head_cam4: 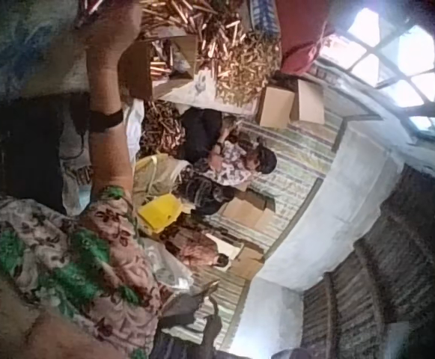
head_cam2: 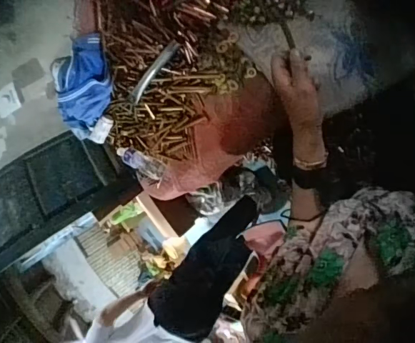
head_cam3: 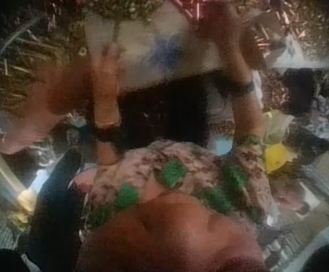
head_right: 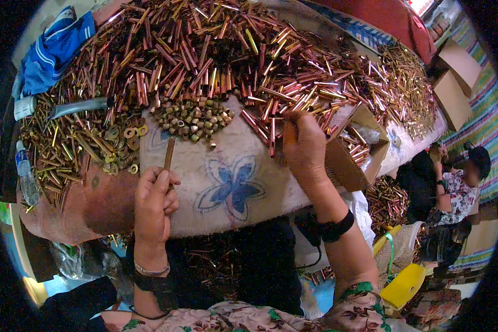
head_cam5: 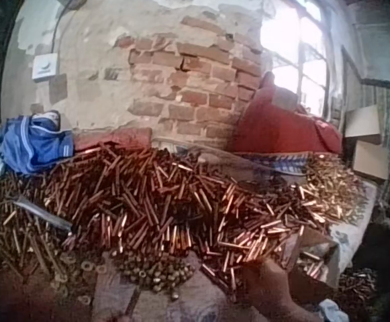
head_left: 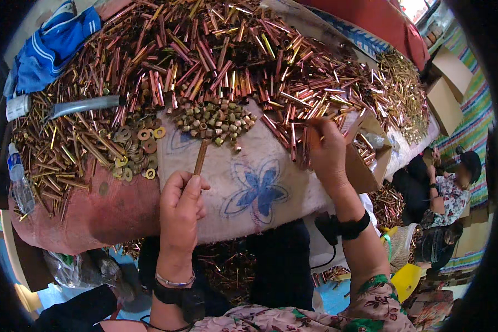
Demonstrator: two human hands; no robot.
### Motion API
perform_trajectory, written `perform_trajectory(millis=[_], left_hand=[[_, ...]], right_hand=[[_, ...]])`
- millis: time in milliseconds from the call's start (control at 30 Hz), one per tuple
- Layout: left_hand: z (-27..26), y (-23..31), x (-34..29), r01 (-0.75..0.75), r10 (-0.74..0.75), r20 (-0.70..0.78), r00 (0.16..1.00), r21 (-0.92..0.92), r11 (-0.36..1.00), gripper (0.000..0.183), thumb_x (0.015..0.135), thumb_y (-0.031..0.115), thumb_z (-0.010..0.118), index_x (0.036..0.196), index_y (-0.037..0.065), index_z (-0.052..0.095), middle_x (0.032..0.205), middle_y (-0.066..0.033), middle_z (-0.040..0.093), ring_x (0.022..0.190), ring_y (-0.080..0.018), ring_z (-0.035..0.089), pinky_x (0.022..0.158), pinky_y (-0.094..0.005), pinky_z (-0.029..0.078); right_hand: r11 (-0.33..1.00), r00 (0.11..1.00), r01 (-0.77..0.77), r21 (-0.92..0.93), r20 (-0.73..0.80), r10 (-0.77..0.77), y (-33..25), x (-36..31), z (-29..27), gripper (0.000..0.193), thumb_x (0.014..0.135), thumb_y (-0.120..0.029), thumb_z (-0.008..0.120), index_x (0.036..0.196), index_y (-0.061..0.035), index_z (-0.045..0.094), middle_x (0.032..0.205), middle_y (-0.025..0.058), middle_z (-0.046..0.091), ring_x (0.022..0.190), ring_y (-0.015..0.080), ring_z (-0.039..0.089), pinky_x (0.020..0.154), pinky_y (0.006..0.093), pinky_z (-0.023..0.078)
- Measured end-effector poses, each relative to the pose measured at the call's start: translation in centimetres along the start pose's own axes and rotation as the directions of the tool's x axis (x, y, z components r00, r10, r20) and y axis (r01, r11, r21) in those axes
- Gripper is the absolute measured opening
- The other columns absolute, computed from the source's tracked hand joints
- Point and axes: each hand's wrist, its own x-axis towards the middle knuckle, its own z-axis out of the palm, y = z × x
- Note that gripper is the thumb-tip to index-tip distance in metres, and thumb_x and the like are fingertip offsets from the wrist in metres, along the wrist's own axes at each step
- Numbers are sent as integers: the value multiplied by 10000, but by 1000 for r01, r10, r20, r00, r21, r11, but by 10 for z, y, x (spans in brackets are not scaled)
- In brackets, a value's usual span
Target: Assembling hardware by placing washers and components onto metal pins.
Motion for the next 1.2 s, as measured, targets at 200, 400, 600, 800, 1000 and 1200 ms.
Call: perform_trajectory(millis=[200,400,600,800,1000,1200], left_hand=[[-2,1,0,1,2,44,999,-67,998,108,911,150,487,899,47,456,849,-49,539,509,-14,324,443,-161,271],[-3,2,0,23,-16,83,996,-82,996,98,900,132,497,931,43,472,869,-59,544,530,-15,342,462,-162,292],[-3,2,-3,17,-13,98,995,-43,999,88,905,142,505,942,64,492,846,-7,552,533,3,325,471,-155,287],[-3,3,-3,49,-51,120,991,14,999,145,893,126,510,1005,34,515,860,-32,548,529,0,335,460,-147,286],[-3,5,-5,30,-38,93,995,83,996,181,886,114,505,1043,27,516,863,-22,541,526,6,326,461,-145,283],[0,4,-5,11,-19,80,997,106,994,182,887,125,505,1043,33,520,831,-3,524,527,8,328,459,-143,280]], right_hand=[[803,964,195,-564,259,-53,-31,-7,4,205,733,-185,609,859,-33,551,871,132,555,814,314,580,687,420,480],[765,974,152,-626,227,-8,-33,-9,9,167,768,-140,544,894,-31,562,875,153,587,806,323,594,683,416,489],[973,969,-68,-220,216,116,-51,-19,1,119,811,-93,577,901,-19,553,844,164,616,740,300,619,642,377,482],[957,944,-186,223,312,111,-50,-25,14,190,753,24,635,926,-12,567,797,65,594,721,117,546,653,251,447],[840,935,-323,437,287,210,-55,-23,36,278,733,25,650,979,-31,532,829,25,585,730,103,540,674,241,446],[736,948,-314,600,234,215,-47,-26,52,311,769,10,626,1043,-31,487,847,29,574,769,108,540,688,243,447]])
